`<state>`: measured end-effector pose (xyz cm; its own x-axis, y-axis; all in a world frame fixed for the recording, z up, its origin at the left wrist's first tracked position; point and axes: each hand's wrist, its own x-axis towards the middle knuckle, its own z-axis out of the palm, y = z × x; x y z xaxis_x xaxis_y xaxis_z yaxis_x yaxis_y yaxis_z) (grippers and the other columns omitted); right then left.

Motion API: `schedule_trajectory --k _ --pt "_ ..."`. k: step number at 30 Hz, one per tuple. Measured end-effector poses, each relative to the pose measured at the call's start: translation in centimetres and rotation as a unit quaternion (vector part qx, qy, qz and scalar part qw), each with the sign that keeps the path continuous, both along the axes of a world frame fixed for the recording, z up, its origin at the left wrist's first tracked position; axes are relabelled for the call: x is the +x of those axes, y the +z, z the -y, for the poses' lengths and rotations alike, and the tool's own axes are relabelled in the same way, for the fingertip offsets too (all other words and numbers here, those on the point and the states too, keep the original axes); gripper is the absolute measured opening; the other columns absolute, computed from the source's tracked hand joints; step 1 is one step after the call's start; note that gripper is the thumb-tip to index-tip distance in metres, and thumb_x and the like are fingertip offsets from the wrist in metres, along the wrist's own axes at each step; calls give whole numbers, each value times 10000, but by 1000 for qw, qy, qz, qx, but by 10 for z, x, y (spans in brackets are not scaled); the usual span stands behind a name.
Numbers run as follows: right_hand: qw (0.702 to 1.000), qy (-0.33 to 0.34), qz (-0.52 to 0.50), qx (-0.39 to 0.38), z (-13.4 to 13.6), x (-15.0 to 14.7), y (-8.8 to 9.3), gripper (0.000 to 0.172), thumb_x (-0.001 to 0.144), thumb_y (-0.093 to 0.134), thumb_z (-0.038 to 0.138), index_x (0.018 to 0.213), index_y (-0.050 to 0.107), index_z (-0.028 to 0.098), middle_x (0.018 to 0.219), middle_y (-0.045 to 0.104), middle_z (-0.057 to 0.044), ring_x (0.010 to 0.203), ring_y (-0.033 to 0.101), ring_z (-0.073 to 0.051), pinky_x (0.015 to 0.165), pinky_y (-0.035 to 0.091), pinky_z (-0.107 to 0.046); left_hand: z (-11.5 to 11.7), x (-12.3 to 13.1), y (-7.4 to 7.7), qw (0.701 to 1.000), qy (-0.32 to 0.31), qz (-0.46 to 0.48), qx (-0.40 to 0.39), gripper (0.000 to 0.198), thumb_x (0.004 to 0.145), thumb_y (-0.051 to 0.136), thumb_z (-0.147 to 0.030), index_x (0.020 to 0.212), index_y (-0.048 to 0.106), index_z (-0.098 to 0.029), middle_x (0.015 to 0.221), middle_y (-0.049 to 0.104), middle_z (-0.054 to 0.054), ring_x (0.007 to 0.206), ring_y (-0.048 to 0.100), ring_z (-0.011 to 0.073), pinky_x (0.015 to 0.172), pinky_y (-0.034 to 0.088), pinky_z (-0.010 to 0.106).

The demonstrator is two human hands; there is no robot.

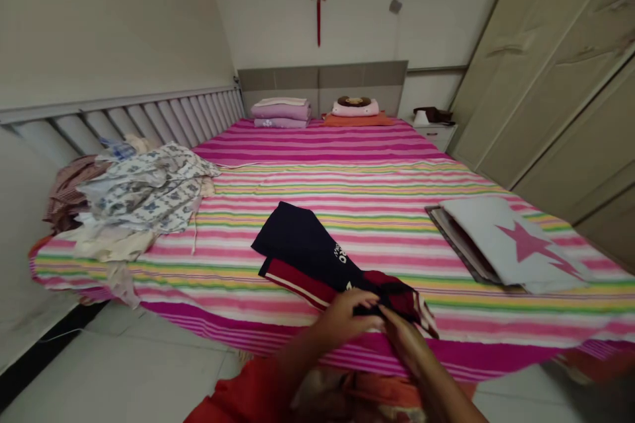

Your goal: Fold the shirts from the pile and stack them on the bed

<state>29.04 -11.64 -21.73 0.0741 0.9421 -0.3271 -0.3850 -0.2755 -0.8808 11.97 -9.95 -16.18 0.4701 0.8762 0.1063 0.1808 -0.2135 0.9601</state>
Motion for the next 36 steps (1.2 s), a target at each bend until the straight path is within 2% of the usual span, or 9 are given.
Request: schedule_trajectory --k 6,9,12,17,23,26,29,33,36 --pt "991 -60 -116 -39 -6 42 29 232 527 855 264 688 710 180 691 732 -18 748 705 -214 791 585 -357 -54 -88 -20 939 275 -163 130 512 691 667 -234 1198 625 -178 1287 579 142 1227 531 285 1076 397 485" --pt "989 -89 -104 -46 0 49 32 212 481 854 206 609 688 180 660 719 -1 705 689 -186 752 592 -325 -68 -110 -21 914 310 -228 128 583 612 733 -220 1186 630 -204 1393 509 145 1308 449 335 1074 380 527" --pt "988 -103 -105 -55 6 47 31 210 473 836 185 603 670 181 651 709 0 686 680 -182 711 595 -327 -77 -115 -10 921 293 -240 88 256 632 725 -242 885 690 -222 1252 626 117 1253 490 331 1044 396 515" --pt "990 -121 -69 -28 4 64 34 178 515 762 207 567 591 198 556 632 23 551 596 -145 520 519 -264 -97 -125 43 954 218 -198 51 222 739 595 -425 653 603 -221 671 633 11 721 614 194 760 525 348" --pt "984 -160 -29 72 -18 109 67 191 509 734 234 685 667 203 645 672 18 584 577 -139 549 456 -252 -117 -147 149 955 287 -17 73 429 644 676 -579 798 617 -183 698 601 -22 659 571 133 630 531 266" --pt "984 -158 -14 82 -31 104 81 324 545 791 315 844 713 219 789 731 0 689 629 -160 620 459 -260 -131 -142 170 935 326 9 137 389 680 657 -541 813 598 -181 690 574 -34 658 557 118 679 540 279" --pt "991 -116 -23 59 -33 80 74 468 569 815 447 967 715 223 901 754 -28 792 663 -189 683 476 -284 -145 -130 153 927 342 11 154 347 687 656 -451 900 601 -182 870 646 18 866 616 172 866 524 363" --pt "997 -82 -5 -6 -12 53 40 464 479 886 408 856 720 193 786 749 -12 717 666 -169 666 487 -261 -135 -124 89 913 387 -40 124 365 661 683 -359 983 616 -200 1230 611 102 1252 496 253 1081 378 428" --pt "997 -67 26 -23 4 53 22 398 437 903 372 722 703 179 654 708 16 602 632 -141 591 476 -239 -104 -122 39 918 386 -62 60 324 637 692 -434 843 626 -192 1028 675 105 1069 611 273 971 469 448"
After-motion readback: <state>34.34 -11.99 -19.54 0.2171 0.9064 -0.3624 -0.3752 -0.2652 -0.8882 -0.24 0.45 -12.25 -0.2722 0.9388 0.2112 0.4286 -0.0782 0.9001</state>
